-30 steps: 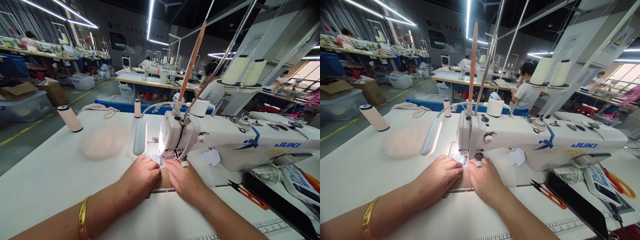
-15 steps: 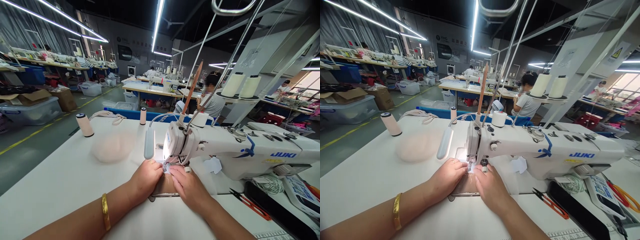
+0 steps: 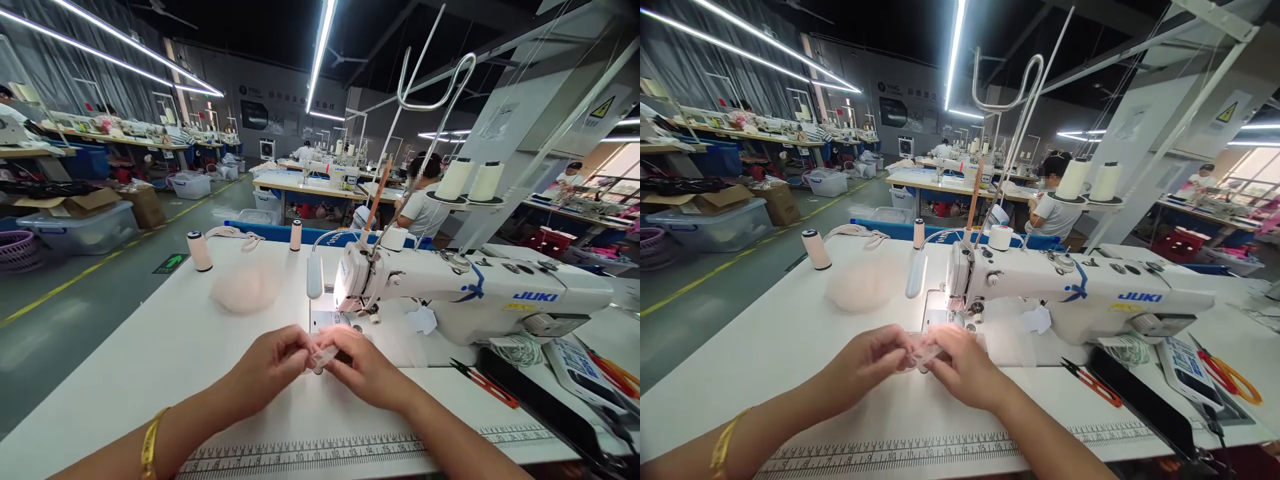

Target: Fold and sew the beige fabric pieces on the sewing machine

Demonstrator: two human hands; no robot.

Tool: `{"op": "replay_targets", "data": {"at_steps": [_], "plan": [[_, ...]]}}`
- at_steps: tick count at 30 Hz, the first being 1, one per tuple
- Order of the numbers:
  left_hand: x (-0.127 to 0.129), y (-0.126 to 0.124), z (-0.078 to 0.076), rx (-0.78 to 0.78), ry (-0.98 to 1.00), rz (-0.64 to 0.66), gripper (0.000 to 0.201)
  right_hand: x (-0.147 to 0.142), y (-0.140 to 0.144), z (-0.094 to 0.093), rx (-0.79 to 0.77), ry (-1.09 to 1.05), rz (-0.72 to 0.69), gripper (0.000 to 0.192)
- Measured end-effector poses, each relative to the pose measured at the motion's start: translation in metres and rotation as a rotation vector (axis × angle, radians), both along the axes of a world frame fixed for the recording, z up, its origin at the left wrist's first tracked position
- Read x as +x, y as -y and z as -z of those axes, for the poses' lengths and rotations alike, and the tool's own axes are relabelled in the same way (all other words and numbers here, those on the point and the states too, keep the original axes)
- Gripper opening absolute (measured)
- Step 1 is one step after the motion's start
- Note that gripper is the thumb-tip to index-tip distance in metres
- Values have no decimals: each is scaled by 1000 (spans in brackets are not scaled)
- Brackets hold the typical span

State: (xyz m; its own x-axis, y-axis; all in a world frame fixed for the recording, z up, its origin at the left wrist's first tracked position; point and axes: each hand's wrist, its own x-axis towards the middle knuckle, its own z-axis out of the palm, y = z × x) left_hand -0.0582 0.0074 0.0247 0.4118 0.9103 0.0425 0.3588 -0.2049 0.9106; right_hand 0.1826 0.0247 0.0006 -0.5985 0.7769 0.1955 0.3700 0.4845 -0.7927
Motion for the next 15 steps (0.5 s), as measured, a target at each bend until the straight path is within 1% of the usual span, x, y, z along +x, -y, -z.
{"op": "replay_targets", "data": {"at_steps": [2,3,4,5,7,10,12,14,15], "plan": [[-15,10,-13,-335,302,-72,26,-13,-1,-8,-319,-198,-62,28],[-22,13,-18,-454,389,-78,31,-20,-2,-12,-436,-284,-90,33],[-28,14,-21,-544,433,-61,35,-28,-2,-16,-513,-335,-115,37],[-33,15,-23,-596,445,-34,39,-35,-3,-20,-557,-342,-133,40],[-40,14,-25,-600,394,5,46,-49,-6,-27,-580,-238,-152,41],[-47,9,-23,-491,326,-38,52,-68,-13,-31,-567,-57,-129,36],[-55,3,-23,-427,344,-110,57,-79,-22,-29,-632,-58,-126,35],[-68,-6,-25,-350,372,-215,60,-89,-34,-24,-706,-129,-171,37],[-75,-11,-26,-302,379,-273,60,-95,-41,-22,-713,-180,-193,38]]}}
